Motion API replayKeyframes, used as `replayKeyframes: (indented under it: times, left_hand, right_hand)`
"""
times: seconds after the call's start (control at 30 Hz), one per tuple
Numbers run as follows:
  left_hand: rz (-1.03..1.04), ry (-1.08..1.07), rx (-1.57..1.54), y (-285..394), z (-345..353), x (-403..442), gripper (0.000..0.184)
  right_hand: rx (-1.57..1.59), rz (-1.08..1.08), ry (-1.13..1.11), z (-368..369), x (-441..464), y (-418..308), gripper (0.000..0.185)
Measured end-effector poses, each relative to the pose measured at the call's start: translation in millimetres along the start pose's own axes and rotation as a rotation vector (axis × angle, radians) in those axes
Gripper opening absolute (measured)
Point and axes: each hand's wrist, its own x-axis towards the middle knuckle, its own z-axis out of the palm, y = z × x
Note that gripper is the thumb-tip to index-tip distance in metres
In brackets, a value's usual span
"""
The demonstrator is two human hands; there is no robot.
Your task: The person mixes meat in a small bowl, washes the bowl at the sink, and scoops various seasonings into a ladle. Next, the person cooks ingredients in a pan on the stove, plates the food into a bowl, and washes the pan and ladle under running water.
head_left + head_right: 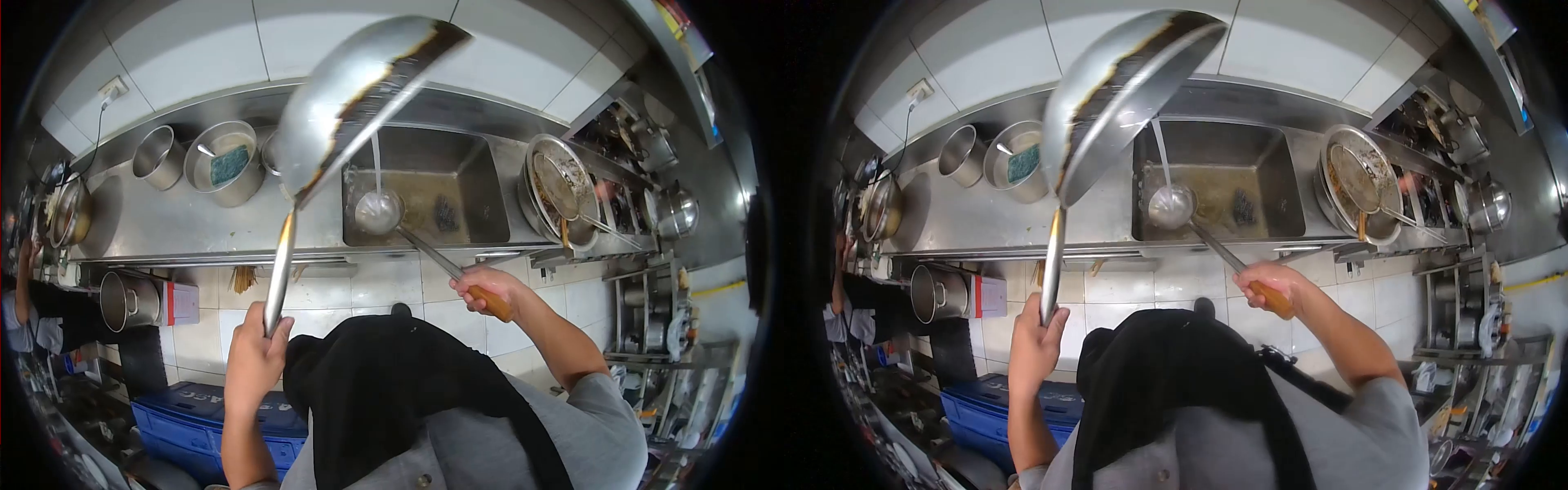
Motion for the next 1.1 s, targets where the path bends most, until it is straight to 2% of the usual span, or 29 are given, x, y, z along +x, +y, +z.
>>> replayKeyframes:
  times: [0.03,0.07,0.1,0.13,0.2,0.23,0.33,0.47,0.53,0.57,0.63,0.67,0.73,0.77,0.83,1.1]
  left_hand:
    - [-0.068,0.013,-0.039,2.1,-1.4,-5.9,0.018]
    - [-0.135,0.027,-0.078,2.9,-1.8,-13.0,0.018]
    - [-0.083,0.055,-0.072,-10.8,1.0,-20.3,0.018]
    - [-0.079,0.056,-0.064,-18.9,0.8,-27.9,0.018]
    - [-0.262,0.109,-0.247,-27.1,0.1,-40.8,0.018]
    - [-0.373,0.090,-0.367,-15.9,-3.7,-44.9,0.017]
    - [-0.440,0.085,-0.526,-25.3,-0.8,-61.5,0.016]
    - [-0.496,0.066,-0.659,-37.0,3.0,-86.2,0.017]
    - [-0.599,-0.016,-0.931,-42.8,4.3,-99.0,0.020]
    - [-0.625,-0.029,-1.003,-41.7,5.3,-103.3,0.020]
    - [-0.665,-0.083,-1.116,-50.3,6.8,-109.4,0.020]
    - [-0.707,-0.146,-1.227,-56.3,9.3,-113.3,0.020]
    - [-0.712,-0.187,-1.291,-65.6,18.5,-117.9,0.016]
    - [-0.762,-0.216,-1.340,-66.2,24.0,-118.3,0.014]
    - [-0.818,-0.284,-1.459,-82.1,36.5,-122.1,0.009]
    - [-0.834,-0.463,-1.584,-95.4,55.3,-108.1,0.008]
  right_hand:
    - [0.007,-0.005,-0.005,0.6,-0.4,3.9,0.014]
    - [-0.348,-0.029,0.129,1.8,-0.4,7.5,0.017]
    - [-0.702,-0.055,0.265,2.7,-0.4,12.3,0.021]
    - [-0.697,-0.061,0.261,1.6,-0.8,22.5,0.021]
    - [-1.675,-0.466,0.776,-6.6,-0.7,45.1,0.030]
    - [-1.704,-0.416,0.806,-10.4,0.1,43.9,0.035]
    - [-1.728,-0.397,0.846,-23.6,7.8,49.7,0.035]
    - [-1.681,-0.503,0.786,-19.6,4.7,53.7,0.030]
    - [-0.847,-0.233,0.393,-10.6,-4.5,42.6,0.027]
    - [-0.853,-0.237,0.389,-8.3,-8.2,39.7,0.027]
    - [-0.037,-0.106,0.050,-3.2,-15.2,33.2,0.017]
    - [-0.042,-0.110,0.045,2.1,-23.6,27.6,0.017]
    - [0.224,0.016,0.000,14.3,-38.2,13.2,0.022]
    - [0.218,0.010,-0.004,18.6,-38.1,11.9,0.022]
    - [0.478,0.050,-0.004,28.1,-37.7,14.3,0.016]
    - [0.516,-0.010,-0.064,46.4,-42.1,11.8,0.016]
